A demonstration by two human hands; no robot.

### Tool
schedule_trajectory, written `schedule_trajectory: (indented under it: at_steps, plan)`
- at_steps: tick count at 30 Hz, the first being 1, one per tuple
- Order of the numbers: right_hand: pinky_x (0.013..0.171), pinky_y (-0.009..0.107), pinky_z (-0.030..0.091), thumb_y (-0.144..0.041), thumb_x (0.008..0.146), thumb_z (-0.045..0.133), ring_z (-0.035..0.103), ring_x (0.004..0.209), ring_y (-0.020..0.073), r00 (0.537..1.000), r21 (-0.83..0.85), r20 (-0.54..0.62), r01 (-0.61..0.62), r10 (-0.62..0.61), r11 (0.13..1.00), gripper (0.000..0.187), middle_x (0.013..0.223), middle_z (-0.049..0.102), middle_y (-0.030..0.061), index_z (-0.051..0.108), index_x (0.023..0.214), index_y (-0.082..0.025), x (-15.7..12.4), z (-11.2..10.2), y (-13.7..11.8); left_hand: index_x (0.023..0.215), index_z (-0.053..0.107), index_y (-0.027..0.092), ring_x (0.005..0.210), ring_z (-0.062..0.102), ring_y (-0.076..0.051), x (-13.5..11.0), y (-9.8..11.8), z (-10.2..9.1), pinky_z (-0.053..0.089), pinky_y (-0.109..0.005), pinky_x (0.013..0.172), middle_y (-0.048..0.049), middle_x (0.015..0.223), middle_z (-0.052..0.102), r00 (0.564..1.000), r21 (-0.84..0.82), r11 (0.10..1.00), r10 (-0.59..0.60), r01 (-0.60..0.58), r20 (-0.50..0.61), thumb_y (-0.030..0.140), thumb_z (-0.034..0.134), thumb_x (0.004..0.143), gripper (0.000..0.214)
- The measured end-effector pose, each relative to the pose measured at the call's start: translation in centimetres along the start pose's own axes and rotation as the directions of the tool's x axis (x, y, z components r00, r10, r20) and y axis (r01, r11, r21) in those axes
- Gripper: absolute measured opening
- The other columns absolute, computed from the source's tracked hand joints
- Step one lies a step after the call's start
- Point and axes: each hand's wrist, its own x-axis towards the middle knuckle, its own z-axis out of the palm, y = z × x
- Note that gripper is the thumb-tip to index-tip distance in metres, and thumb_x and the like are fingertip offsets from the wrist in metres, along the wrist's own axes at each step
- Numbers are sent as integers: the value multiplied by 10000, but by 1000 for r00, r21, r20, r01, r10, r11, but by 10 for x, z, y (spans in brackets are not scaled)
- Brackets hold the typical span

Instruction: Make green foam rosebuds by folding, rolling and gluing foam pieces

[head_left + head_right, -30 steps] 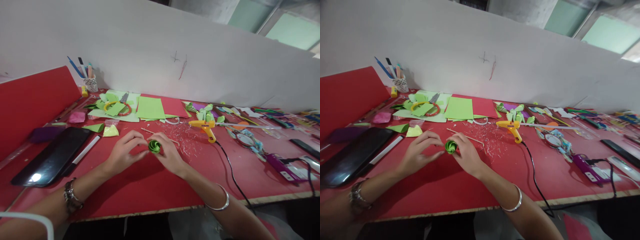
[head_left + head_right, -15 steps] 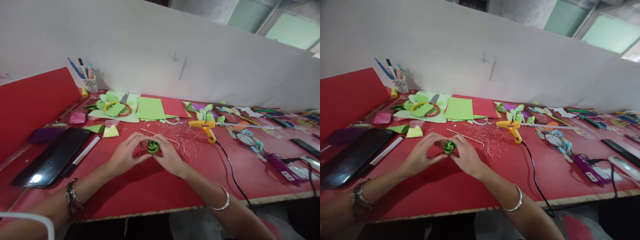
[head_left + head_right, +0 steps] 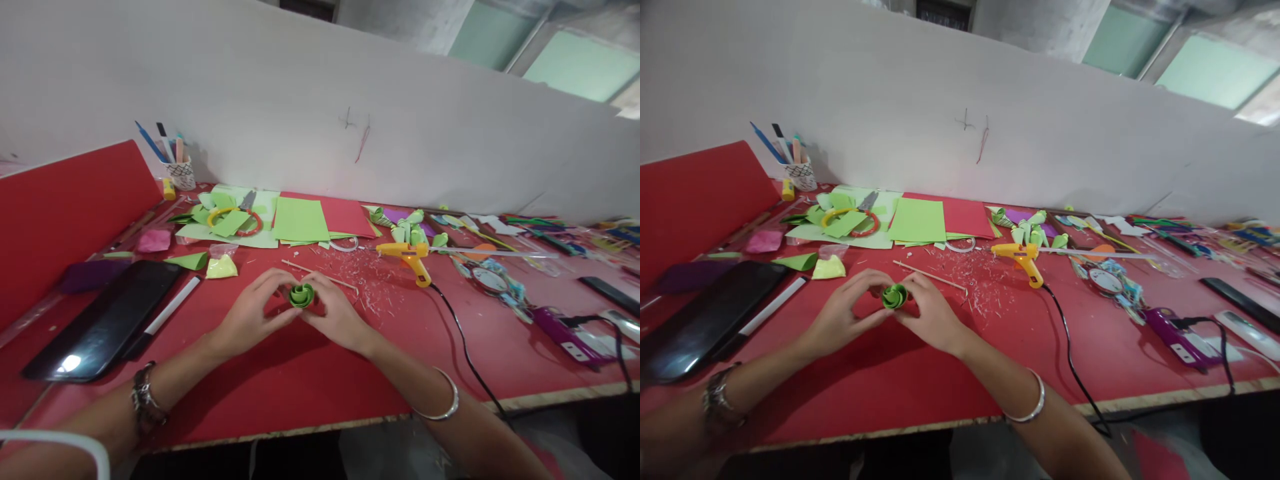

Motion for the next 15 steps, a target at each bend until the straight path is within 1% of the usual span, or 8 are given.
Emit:
schedule_trajectory:
  at_steps: [3,5,7,10,13,15]
  plan:
    - [795,294,408,-211,769,548,483,868,147,1000,-2,-22,-21,21,1000,164,922,507,39,520,928,-181,1,0,0,977,472,183,800,521,-139,0,0,0,465,-275,711,-45,921,538,999,-63,997,-43,42,-27,219,552,763,231]
    - [806,306,406,-245,789,529,491,877,151,999,16,-16,-32,33,999,175,932,524,43,520,953,-184,0,0,0,972,467,180,786,525,-134,0,-2,1,466,-276,709,-40,904,541,995,-140,987,-89,81,-48,221,545,768,222]
    - [778,302,419,-262,813,494,511,840,148,998,58,33,-58,57,997,170,906,549,38,517,961,-183,0,0,0,953,456,175,760,532,-125,0,-4,3,473,-272,698,-32,874,539,987,-247,960,-148,130,-57,228,543,770,209]
    - [679,273,441,-261,836,446,530,728,131,984,118,141,-126,109,985,159,828,573,20,501,962,-181,-1,0,-1,951,427,185,708,543,-111,1,-6,7,486,-252,655,-12,819,533,976,-400,900,-210,171,-55,237,553,763,233]
    - [593,240,433,-268,847,419,515,634,108,968,131,212,-167,137,977,124,729,553,-7,497,886,-179,-2,0,-3,1044,413,199,694,556,-113,2,-7,6,495,-250,640,-19,823,554,973,-468,865,-226,183,-38,236,539,771,303]
    - [560,226,421,-282,848,414,495,605,98,965,131,217,-178,147,975,135,692,529,-17,497,846,-175,-2,1,-3,1034,454,189,722,569,-126,2,-6,5,500,-263,656,-35,837,575,972,-469,860,-235,200,-15,250,528,779,273]
